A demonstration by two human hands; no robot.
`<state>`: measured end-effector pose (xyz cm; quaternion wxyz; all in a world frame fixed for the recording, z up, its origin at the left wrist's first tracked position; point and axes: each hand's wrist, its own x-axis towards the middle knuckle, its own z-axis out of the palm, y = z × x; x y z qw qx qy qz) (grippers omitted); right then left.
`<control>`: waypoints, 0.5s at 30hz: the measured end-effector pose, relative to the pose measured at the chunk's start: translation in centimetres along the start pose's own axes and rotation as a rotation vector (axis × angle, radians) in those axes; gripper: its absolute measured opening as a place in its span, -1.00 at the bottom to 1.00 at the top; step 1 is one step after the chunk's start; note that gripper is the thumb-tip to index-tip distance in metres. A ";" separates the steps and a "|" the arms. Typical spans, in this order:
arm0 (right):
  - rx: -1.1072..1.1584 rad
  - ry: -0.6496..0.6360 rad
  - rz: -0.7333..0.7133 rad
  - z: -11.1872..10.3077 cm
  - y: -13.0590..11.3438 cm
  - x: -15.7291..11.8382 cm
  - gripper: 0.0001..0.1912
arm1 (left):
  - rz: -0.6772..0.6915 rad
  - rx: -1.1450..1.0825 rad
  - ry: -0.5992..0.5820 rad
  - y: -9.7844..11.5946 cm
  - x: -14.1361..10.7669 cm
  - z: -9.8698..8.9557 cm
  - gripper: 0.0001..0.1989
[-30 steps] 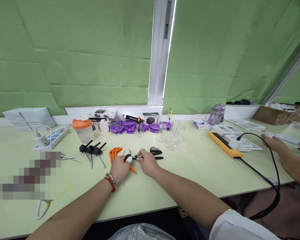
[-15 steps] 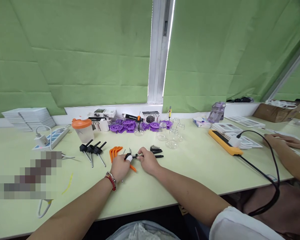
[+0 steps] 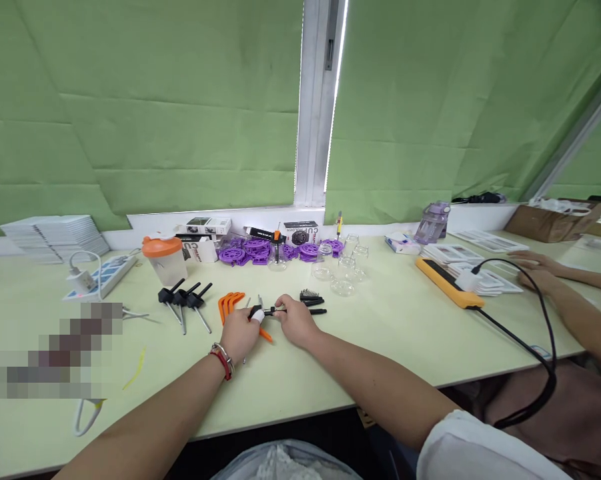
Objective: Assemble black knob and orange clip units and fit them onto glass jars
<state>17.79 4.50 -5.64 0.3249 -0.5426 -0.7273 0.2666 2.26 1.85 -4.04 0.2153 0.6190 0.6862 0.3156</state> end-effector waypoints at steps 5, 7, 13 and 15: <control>0.002 0.008 0.003 0.1 0.1 0.1 -0.89 | 0.001 0.010 -0.002 0.0 0.1 0.0 -0.82; -0.002 0.003 0.008 0.1 0.1 0.1 -0.89 | 0.000 0.005 -0.005 0.0 0.0 0.0 -0.82; -0.006 0.004 0.005 0.0 -0.1 -0.1 -0.86 | 0.010 0.008 -0.015 0.0 0.0 -0.1 -0.81; -0.025 0.003 0.012 0.0 -0.1 -0.1 -0.87 | 0.007 0.006 -0.019 -0.1 0.0 -0.1 -0.81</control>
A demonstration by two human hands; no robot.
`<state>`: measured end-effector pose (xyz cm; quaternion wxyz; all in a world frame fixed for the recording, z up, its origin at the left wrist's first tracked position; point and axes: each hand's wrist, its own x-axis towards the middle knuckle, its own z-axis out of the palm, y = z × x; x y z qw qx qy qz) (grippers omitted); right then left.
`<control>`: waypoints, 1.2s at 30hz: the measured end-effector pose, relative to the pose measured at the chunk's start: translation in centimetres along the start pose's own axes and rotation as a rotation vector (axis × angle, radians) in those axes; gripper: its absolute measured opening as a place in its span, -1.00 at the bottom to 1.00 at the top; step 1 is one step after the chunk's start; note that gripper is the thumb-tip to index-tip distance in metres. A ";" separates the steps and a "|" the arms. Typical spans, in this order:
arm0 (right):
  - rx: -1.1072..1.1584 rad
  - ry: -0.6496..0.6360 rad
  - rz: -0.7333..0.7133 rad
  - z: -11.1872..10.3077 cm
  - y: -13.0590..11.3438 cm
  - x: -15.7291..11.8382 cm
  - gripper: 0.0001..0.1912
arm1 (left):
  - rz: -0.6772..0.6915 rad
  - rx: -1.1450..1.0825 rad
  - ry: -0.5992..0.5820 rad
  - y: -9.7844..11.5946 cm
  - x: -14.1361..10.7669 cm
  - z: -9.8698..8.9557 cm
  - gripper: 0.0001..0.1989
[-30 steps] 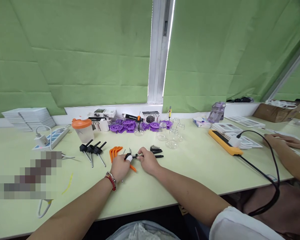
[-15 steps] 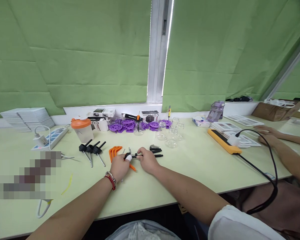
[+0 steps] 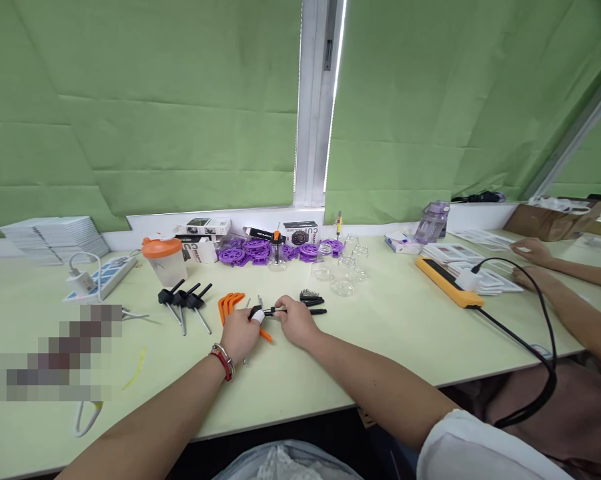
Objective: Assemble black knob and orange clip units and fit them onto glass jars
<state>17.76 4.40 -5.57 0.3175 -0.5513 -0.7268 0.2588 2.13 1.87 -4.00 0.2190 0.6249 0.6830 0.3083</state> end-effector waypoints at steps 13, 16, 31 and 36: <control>-0.017 -0.006 0.027 -0.3 -0.3 -0.2 -0.83 | -0.004 0.018 0.034 0.2 -0.1 -0.1 -0.79; -0.013 0.006 -0.010 -0.4 -0.3 -0.4 -0.86 | -0.037 -0.065 0.036 0.2 -0.2 -0.4 -0.74; -0.099 -0.044 -0.017 -4.1 -0.2 -2.0 -0.90 | 0.028 -0.066 0.178 -1.2 -0.3 -3.1 -0.75; -0.130 -0.075 0.012 -5.1 1.0 -2.0 -0.92 | -0.011 0.327 0.081 -0.7 -0.8 -3.7 -0.76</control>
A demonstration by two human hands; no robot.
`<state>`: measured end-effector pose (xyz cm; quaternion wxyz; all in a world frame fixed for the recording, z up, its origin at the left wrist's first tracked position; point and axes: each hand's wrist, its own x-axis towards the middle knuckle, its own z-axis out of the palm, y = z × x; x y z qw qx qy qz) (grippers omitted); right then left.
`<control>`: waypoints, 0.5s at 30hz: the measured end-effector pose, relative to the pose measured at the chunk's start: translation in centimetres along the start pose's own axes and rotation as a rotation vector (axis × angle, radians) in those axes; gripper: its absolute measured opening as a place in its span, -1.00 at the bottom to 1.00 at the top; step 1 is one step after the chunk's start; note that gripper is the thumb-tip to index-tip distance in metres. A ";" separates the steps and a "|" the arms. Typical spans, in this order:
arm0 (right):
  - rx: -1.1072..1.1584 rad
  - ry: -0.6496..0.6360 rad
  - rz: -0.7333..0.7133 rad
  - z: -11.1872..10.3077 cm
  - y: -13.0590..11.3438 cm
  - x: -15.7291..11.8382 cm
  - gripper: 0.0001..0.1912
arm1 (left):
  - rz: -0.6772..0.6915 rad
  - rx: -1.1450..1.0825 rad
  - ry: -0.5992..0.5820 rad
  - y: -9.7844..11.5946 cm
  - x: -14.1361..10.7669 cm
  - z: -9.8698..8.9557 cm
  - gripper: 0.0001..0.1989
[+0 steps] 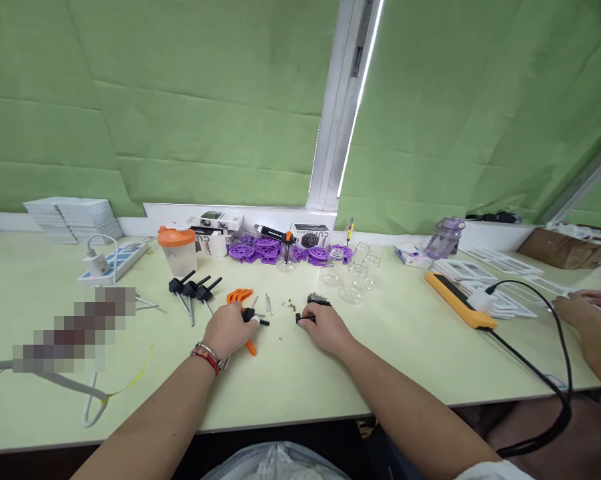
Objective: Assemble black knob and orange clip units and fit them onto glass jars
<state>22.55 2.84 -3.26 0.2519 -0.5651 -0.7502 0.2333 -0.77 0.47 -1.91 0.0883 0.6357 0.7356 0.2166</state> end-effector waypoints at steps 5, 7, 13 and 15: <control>0.034 0.004 -0.009 -0.2 0.7 0.3 -0.93 | -0.049 0.137 -0.037 0.3 -0.3 0.1 -0.70; 0.045 0.013 -0.007 -0.4 0.8 0.4 -0.92 | -0.047 0.210 -0.024 0.6 -0.5 -0.1 -0.67; 0.055 0.022 0.005 -1.3 1.1 0.5 -0.92 | 0.442 0.348 0.072 2.8 -2.2 -1.1 -0.78; 0.049 0.011 0.001 -1.6 1.3 0.5 -0.93 | 0.673 0.365 -0.083 3.5 -2.8 -1.0 -0.77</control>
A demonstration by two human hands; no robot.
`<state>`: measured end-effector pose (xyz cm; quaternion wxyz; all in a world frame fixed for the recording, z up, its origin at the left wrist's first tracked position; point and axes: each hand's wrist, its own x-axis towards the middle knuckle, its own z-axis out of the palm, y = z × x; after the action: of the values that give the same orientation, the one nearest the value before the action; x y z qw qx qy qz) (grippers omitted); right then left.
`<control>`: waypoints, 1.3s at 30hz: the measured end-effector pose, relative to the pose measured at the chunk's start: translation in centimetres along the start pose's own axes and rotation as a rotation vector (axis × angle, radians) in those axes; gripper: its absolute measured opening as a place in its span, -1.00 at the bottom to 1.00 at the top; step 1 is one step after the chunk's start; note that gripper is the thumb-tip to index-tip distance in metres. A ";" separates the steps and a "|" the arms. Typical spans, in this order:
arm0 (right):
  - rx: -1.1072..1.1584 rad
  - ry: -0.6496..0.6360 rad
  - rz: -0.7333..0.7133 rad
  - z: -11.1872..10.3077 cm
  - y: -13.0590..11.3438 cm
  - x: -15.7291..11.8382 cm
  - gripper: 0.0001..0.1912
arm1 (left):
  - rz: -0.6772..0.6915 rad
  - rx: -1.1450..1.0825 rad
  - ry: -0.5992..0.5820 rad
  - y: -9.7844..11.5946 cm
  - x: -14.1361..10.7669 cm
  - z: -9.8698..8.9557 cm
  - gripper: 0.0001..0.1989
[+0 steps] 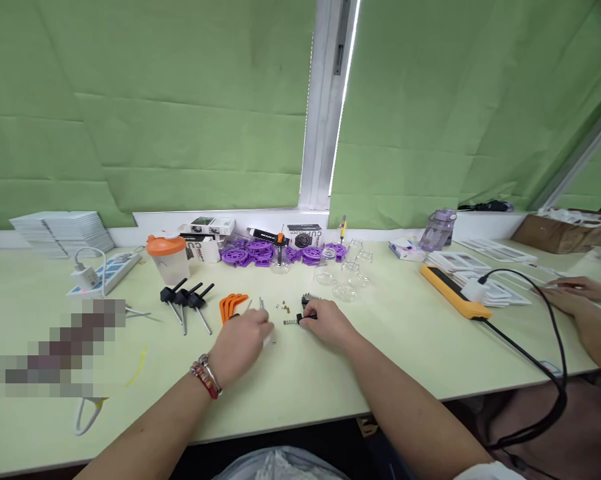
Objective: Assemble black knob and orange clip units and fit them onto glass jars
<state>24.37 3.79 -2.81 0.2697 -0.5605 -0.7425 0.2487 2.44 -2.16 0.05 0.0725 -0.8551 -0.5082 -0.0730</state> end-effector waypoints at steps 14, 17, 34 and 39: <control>-0.044 -0.132 0.052 -2.4 1.5 0.3 -0.90 | 0.182 0.148 -0.290 1.4 3.0 0.6 -0.67; -0.082 -0.152 0.059 -2.6 1.3 0.3 -0.88 | 0.165 0.162 -0.306 1.1 4.0 0.9 -0.66; -0.227 -0.024 -0.128 -1.1 0.9 1.3 -0.92 | 0.056 0.144 -0.057 -1.2 5.2 -0.6 -0.67; -0.276 -0.001 -0.325 -0.4 -1.1 0.6 -0.91 | 0.141 0.127 -0.069 -1.4 3.9 -0.7 -0.73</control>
<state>23.72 4.07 -1.71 0.2267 -0.4647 -0.8503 0.0980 3.03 1.72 1.53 0.1140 -0.8844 -0.4526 -0.0061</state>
